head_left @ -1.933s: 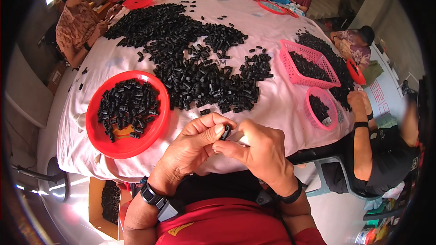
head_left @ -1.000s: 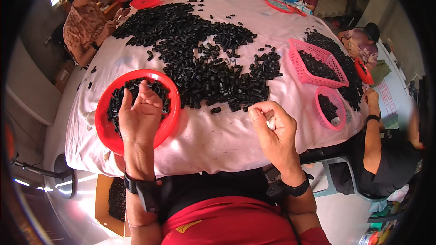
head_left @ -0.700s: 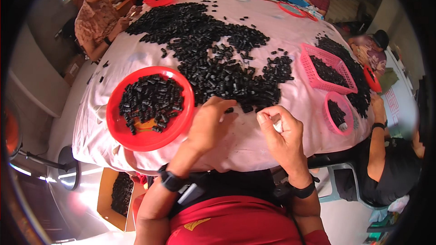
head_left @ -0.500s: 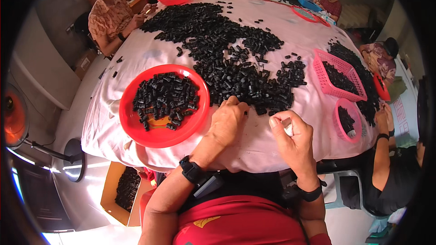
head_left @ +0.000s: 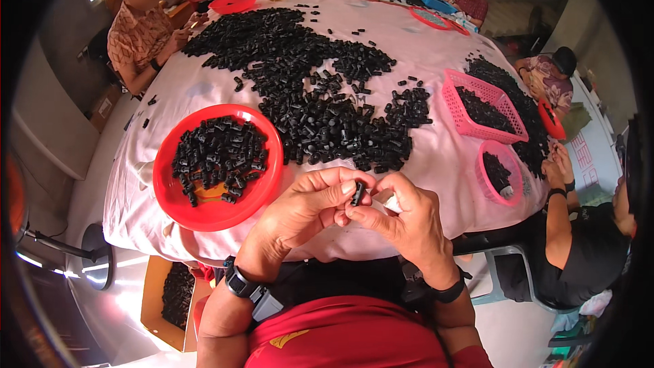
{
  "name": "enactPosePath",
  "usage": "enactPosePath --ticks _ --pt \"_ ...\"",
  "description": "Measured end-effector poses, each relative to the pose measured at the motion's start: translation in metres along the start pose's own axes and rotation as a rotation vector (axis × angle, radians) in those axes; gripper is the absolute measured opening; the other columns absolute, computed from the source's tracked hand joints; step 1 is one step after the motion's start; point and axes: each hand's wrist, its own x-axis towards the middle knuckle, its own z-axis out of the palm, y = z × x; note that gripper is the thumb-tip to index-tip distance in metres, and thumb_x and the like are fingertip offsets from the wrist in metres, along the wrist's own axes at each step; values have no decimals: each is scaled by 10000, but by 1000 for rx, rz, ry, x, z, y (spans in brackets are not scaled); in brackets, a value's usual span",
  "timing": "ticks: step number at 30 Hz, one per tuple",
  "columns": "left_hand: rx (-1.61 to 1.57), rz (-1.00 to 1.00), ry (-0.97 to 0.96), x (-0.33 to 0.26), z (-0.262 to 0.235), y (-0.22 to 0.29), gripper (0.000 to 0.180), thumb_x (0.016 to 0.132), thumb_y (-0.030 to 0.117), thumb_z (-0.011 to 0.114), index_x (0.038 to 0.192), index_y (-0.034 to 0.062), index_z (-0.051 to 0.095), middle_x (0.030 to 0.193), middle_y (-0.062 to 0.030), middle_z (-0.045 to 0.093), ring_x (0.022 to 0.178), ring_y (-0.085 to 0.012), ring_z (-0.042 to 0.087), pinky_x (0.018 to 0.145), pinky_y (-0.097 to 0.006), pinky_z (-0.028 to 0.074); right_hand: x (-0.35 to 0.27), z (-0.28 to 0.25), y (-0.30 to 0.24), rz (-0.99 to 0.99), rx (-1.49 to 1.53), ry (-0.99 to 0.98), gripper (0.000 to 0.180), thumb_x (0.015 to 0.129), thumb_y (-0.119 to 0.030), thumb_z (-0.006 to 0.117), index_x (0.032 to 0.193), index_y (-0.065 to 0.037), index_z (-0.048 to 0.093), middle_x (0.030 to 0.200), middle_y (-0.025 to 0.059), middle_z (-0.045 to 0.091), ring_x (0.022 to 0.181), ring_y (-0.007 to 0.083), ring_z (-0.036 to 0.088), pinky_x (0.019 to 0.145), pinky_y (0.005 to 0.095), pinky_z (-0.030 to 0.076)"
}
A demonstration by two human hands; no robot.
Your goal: Inserting small white components into black plastic shoe parts at an assembly table.
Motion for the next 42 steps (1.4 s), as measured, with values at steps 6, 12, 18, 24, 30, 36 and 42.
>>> enactPosePath --ticks 6,12,18,24,30,36,42 --pt "-1 16 1 -2 8 -1 285 963 190 626 1177 6 665 1018 -51 671 869 -86 608 734 -219 499 -1 -7 1 -53 -101 -14 445 751 -397 833 898 -41 610 694 107 659 596 232 669 526 331 510" --pt "-47 36 18 0 10 -4 271 977 165 608 1212 34 637 994 -12 651 843 -72 583 751 -213 488 -1 -8 -6 -106 -123 26 377 787 -330 816 924 -46 609 745 102 674 630 242 688 535 334 520" --pt "30 42 136 -2 15 0 254 979 173 608 1200 51 636 941 13 640 787 -56 554 744 -196 468 -3 -9 -11 -99 -26 16 195 865 -147 729 978 -34 619 825 97 697 707 222 715 580 318 537" --pt "82 -1 106 -3 9 1 245 974 191 618 1167 41 639 898 4 669 761 -67 588 716 -200 487 -2 -15 -13 69 145 -1 124 915 -100 666 970 3 622 736 67 686 661 89 661 548 249 483" --pt "-44 -100 37 -2 8 -3 256 957 162 639 1171 24 624 932 -71 696 763 -96 626 685 -220 513 1 -16 -15 134 240 19 125 947 -109 639 936 13 618 650 49 666 608 23 598 500 211 418" --pt "-106 -176 14 -2 8 -4 277 952 140 640 1198 17 606 935 -89 697 782 -119 643 674 -230 525 2 -13 -10 63 204 63 149 941 -130 659 915 7 608 674 52 679 613 42 620 514 224 456" --pt "-225 -116 15 -4 6 -6 263 962 133 619 1198 19 606 964 -91 682 794 -133 644 689 -254 531 0 -19 -15 35 74 -10 321 868 -280 756 915 -11 587 674 76 678 638 126 685 512 281 503"
